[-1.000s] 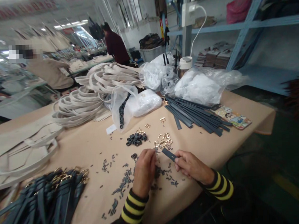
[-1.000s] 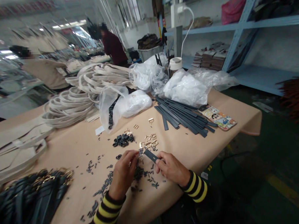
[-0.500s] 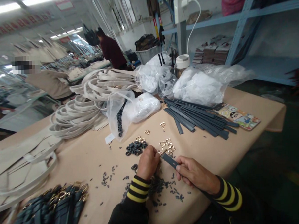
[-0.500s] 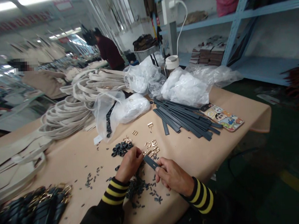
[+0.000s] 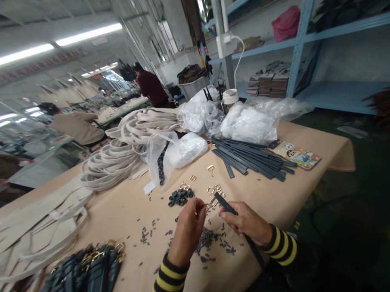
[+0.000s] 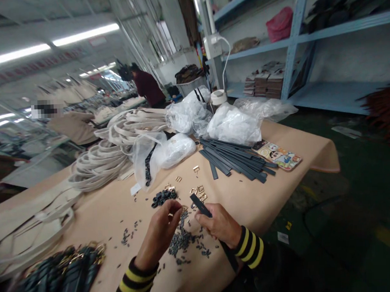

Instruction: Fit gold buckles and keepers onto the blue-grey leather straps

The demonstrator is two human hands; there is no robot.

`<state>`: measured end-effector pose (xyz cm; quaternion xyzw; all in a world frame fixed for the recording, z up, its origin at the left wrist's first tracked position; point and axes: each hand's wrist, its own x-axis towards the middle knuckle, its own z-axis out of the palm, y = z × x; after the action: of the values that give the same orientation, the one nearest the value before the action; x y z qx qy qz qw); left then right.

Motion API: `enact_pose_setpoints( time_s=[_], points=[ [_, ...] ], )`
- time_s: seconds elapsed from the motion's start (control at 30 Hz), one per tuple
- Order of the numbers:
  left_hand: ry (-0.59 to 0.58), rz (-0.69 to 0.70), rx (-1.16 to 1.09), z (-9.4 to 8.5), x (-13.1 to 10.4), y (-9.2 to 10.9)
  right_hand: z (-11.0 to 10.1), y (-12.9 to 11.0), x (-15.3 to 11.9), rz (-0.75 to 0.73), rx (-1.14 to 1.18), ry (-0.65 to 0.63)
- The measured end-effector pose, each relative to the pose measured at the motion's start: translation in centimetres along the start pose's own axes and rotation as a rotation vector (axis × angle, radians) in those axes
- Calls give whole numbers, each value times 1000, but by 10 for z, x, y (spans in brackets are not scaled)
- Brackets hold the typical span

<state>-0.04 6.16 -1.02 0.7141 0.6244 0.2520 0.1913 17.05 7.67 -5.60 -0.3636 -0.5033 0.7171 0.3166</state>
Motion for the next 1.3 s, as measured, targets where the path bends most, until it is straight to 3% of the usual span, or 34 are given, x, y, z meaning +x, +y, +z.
enact_pose_setpoints(
  time_s=[0.1, 0.27, 0.47, 0.67, 0.83, 1.1, 1.3],
  points=[
    [67, 111, 14, -6, -19, 17, 9, -8, -1, -20, 148, -9],
    [152, 293, 91, -13, -42, 32, 17, -15, -9, 27, 372, -194],
    [173, 367, 143, -15, -63, 39, 19, -17, -22, 45, 462, -343],
    [213, 410, 161, -8, -78, 41, 16, -15, -32, 64, 506, -462],
    [271, 431, 130, 0, -85, 38, 14, -10, -35, 192, 490, -537],
    [262, 328, -46, 6, -92, 29, 22, 6, -31, 194, 458, -612],
    [288, -109, -540, 39, -95, 4, 30, 7, -30, 29, 196, -488]
  ],
)
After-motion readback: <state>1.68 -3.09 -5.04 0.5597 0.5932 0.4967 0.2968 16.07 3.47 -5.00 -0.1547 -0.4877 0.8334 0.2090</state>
